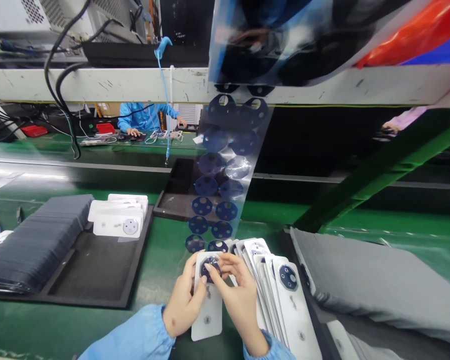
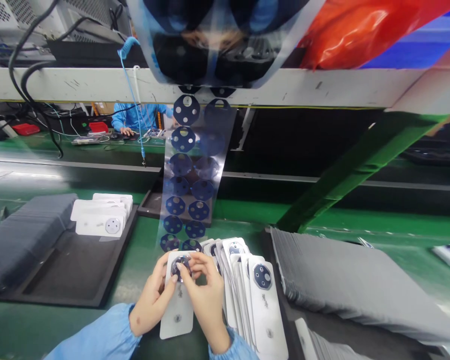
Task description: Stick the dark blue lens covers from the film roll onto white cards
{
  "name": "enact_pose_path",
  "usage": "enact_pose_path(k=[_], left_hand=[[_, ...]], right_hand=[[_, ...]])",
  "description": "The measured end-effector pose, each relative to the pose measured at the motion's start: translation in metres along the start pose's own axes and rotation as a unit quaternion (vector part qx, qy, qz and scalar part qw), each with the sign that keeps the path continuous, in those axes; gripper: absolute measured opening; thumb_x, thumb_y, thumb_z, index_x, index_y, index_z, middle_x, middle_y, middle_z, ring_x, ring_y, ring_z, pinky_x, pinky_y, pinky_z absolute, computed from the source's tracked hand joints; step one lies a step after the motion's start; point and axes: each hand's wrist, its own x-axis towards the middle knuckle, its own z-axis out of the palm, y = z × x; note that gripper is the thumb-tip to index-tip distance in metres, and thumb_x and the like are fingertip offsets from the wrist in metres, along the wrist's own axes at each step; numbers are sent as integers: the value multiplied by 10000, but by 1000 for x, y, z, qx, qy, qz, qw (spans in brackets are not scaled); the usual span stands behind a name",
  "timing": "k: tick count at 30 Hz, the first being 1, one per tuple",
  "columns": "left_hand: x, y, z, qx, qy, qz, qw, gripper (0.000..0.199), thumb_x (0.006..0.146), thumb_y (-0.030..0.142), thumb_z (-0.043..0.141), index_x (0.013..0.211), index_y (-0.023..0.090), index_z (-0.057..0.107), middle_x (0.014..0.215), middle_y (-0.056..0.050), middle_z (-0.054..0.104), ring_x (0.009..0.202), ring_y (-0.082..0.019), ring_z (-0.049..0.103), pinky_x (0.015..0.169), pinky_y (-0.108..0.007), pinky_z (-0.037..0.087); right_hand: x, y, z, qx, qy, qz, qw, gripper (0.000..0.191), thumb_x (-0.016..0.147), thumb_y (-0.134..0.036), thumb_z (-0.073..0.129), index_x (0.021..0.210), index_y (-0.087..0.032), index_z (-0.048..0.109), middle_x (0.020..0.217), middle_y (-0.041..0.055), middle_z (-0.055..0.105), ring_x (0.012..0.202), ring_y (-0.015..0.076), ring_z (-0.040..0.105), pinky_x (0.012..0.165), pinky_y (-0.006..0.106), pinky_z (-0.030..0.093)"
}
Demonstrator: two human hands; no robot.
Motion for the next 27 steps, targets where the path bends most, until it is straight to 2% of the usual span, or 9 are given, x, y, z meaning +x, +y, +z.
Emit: enact_pose_path(k=[7,11,13,16,19,21,25,27], left_hand=[[0,-2,2,-20,30,-3,999,439,973,386,456,1367,227,346,1320,-115,601,1176,-243,597,985,-357,475],[2,3,3,-92,54,-15,994,427,937,394,543,1295,231,376,1250,-111,648,1154,-249,612,1000,-368,463],[3,7,3,-142,59,-30,988,443,907,385,603,1257,241,373,1199,-106,676,1125,-253,629,981,-371,475],[5,12,3,-186,68,-49,979,494,857,365,680,1218,248,363,1121,-100,710,1060,-251,659,942,-370,496],[6,15,3,-187,81,-52,978,511,824,355,719,1173,243,363,1021,-87,738,943,-238,697,851,-350,531],[6,15,3,-178,87,-50,979,509,801,350,741,1138,237,377,969,-75,746,869,-226,707,780,-324,543],[6,13,2,-146,97,-59,983,491,771,354,766,1075,227,403,862,-45,742,745,-186,687,651,-255,520],[7,13,2,-135,92,-53,985,447,788,364,746,1060,220,422,877,-45,732,776,-186,677,675,-256,517]], right_hand=[[-4,4,-3,-136,33,-103,985,366,762,-362,727,1088,-223,634,801,28,651,681,206,573,633,342,486],[-6,2,-1,-132,40,-103,985,434,763,-373,726,1158,-244,600,1063,87,607,923,268,583,716,369,483],[-5,1,-1,-121,41,-85,988,469,743,-373,742,1169,-250,588,1121,93,582,965,280,571,734,372,481],[-3,1,-2,-100,7,-54,993,396,766,-374,722,1121,-243,606,1037,75,623,867,257,587,715,358,478],[-4,1,-2,-75,-62,-39,994,251,846,-394,648,1041,-236,638,891,46,669,718,216,578,652,324,465],[-5,0,-2,-58,-86,-35,994,217,883,-416,600,988,-236,662,812,33,674,657,203,563,620,310,457],[-8,-1,-3,-12,-74,-23,997,274,923,-457,527,922,-233,686,818,44,689,705,216,616,649,303,493],[-7,0,-3,1,-70,-17,997,299,919,-476,526,887,-228,690,818,50,692,709,219,632,643,300,504]])
